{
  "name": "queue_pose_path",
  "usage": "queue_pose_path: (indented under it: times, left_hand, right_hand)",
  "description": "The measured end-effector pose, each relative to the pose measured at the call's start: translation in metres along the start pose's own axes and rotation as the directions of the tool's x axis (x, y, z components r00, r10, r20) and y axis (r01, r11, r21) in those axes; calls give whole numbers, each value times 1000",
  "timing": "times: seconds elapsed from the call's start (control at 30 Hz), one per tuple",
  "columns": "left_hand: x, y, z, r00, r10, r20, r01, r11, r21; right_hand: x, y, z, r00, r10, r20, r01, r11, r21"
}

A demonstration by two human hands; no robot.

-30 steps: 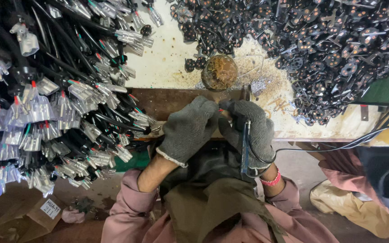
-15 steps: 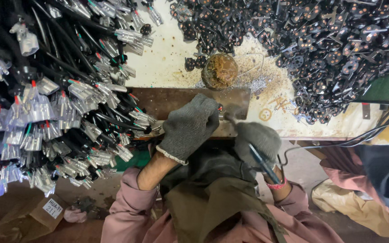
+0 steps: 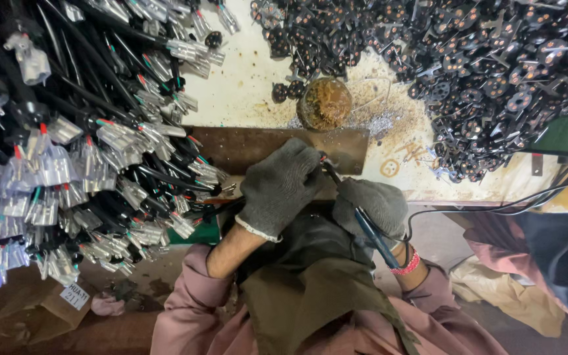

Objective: The person solders wire ends onto small connector components at a workbench, holding a wire in one hand and a soldering iron in the other, then sets finished assemblies aside and picks up the next wire to repeat the process.

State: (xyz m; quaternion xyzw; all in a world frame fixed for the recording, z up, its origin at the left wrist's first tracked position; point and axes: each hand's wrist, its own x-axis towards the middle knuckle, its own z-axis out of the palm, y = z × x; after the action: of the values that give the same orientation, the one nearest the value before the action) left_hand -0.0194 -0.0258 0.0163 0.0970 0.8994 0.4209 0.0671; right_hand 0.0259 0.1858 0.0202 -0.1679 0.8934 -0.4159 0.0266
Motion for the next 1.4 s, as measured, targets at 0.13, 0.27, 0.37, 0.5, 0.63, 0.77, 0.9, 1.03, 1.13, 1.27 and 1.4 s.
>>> queue_pose_path:
  times: [0.13, 0.27, 0.37, 0.5, 0.63, 0.77, 0.9, 1.03, 1.13, 1.27, 1.4]
  left_hand:
    - [0, -1, 0, 1000, 18, -9, -19, 1000, -10]
    - [0, -1, -1, 999, 37, -14, -37, 999, -11]
    - [1, 0, -2, 999, 46, -1, -45, 997, -61]
    - [2, -1, -3, 998, 60, -17, -61, 997, -38]
    - [1, -1, -1, 997, 75, -29, -76, 996, -38]
    - [-1, -1, 2, 999, 39, 9, -38, 999, -9]
    - [-1, -1, 1, 997, 0, 81, -5, 998, 69]
    - [-1, -1, -2, 999, 40, 4, -40, 999, -20]
    - [-1, -2, -4, 999, 42, 8, -42, 998, -39]
    - [-2, -4, -2, 998, 55, -8, -56, 996, -72]
    - [-1, -6, 1, 999, 47, 11, -46, 998, -38]
  right_hand:
    - [-5, 3, 6, 993, -32, -110, 32, 999, 3]
    - [-10, 7, 10, 989, -38, -146, 42, 999, 23]
    - [-14, 10, 8, 992, -37, -123, 44, 997, 56]
    - [-20, 19, 4, 998, -22, -62, 16, 995, -95]
    - [-26, 28, 4, 997, -34, -68, 30, 998, -48]
    - [-32, 27, 6, 998, -9, -64, 7, 999, -38]
    - [-32, 22, 7, 996, -50, -80, 43, 995, -86]
    - [-27, 18, 4, 999, 6, -49, -6, 1000, 7]
    - [-24, 15, 4, 998, 26, -51, -31, 995, -99]
    - [-19, 11, 6, 996, -31, -81, 30, 1000, -6]
    - [-13, 9, 7, 983, -89, -163, 60, 982, -179]
